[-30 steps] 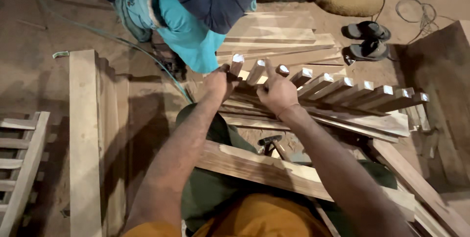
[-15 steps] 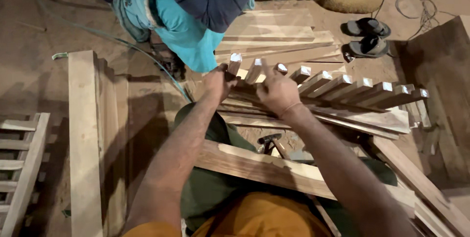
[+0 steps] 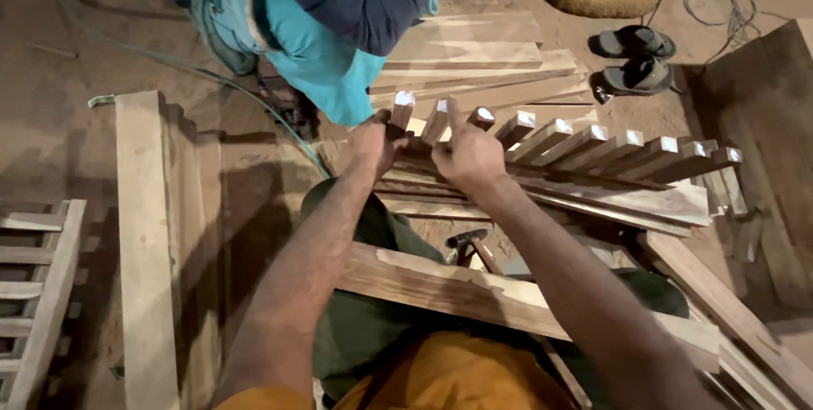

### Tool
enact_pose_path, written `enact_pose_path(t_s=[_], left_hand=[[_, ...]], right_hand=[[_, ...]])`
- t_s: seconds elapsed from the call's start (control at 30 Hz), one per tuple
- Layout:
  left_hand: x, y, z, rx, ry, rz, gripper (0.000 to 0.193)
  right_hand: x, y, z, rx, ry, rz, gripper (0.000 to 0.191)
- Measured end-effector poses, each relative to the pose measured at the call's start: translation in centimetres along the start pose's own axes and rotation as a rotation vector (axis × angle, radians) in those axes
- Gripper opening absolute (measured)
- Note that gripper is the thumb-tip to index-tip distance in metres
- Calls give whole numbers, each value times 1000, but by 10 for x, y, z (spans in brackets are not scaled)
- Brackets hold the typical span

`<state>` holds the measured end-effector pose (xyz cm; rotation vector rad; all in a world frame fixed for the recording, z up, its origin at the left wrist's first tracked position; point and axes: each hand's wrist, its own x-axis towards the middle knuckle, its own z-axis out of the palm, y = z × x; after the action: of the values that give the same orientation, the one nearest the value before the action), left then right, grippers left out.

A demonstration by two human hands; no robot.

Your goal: The person sits on the floor assembling a slatted wooden chair back. They apply wood glue from a red bottle to small wooden blocks, press the blocks into the frame, drive nails with a pneumatic nail gun, tap pieces with a hammer, and reposition the frame while a second person steadies it.

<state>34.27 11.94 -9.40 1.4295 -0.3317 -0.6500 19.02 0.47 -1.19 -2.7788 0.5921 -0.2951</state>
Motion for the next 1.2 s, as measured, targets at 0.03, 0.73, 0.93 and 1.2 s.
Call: enact_pose_path(t_s=[0.03, 0.73, 0.93, 1.2], left_hand=[[-2, 1, -1, 427, 25, 148, 41], [-17, 10, 1, 867, 35, 161, 46], [-15, 5, 5, 839, 44, 187, 50], [-7, -4, 8, 874, 45, 211, 47]], right_hand=[[2, 0, 2, 33, 89, -147, 65], [-32, 37, -31, 62, -36, 51, 77], [-41, 40, -41, 56, -21, 57, 81], [-47, 51, -41, 82, -60, -30, 76]])
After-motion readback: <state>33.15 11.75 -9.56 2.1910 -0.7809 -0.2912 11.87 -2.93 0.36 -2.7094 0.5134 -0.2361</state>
